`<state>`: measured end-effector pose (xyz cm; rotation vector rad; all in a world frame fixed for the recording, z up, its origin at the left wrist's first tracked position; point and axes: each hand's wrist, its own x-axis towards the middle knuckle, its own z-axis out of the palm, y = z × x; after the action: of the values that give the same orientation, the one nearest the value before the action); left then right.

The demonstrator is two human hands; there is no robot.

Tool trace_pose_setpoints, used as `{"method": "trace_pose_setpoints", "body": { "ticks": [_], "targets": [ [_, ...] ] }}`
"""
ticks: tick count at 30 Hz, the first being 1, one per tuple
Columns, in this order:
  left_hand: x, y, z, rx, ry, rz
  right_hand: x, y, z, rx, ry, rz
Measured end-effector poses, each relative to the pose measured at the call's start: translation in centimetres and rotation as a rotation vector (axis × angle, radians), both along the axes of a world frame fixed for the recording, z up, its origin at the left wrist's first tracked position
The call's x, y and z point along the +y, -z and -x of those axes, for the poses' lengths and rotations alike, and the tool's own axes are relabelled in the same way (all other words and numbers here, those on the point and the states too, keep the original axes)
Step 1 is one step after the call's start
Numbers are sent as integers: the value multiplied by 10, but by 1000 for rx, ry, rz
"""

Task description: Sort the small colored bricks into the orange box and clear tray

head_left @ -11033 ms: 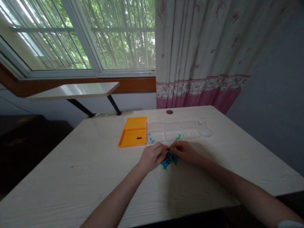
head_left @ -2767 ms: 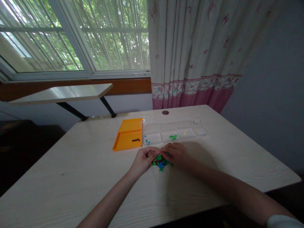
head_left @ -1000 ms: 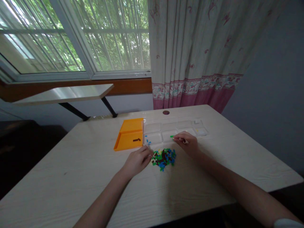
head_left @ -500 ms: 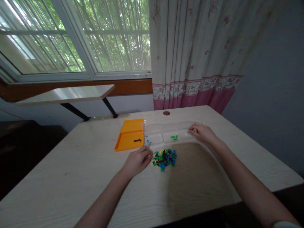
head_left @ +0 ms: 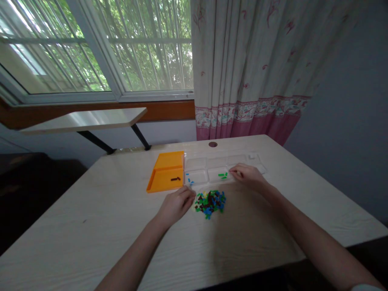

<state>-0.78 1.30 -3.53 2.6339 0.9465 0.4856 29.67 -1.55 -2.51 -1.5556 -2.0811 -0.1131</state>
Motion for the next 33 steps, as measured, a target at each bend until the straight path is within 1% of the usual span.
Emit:
{"method": "trace_pose_setpoints", "body": {
  "ticks": [2,5,7,9,14,20,26,33],
  "targets": [
    [-2,-1,-2,-44,-12,-14,-7,3,27,37,-94,3],
    [-8,-2,-7,-99,2,-29,-18,6,63,56,-192,46],
    [-11,-3,-11,-123,30,-31,-24,8,78,62,-212,70],
    [-14,-4,-14,-144,56,-32,-27,11,86,90,-228,76],
    [-18,-2,-19,-194,98,-59,-27,16,88,148,-262,89],
    [-17,1,-20,-230,111,-74,-29,13,89,160,-283,122],
    [-17,0,-21,-239,113,-77,-28,14,89,185,-306,102],
    [-18,-2,-20,-212,99,-85,-29,14,89,161,-309,67]
  ]
}}
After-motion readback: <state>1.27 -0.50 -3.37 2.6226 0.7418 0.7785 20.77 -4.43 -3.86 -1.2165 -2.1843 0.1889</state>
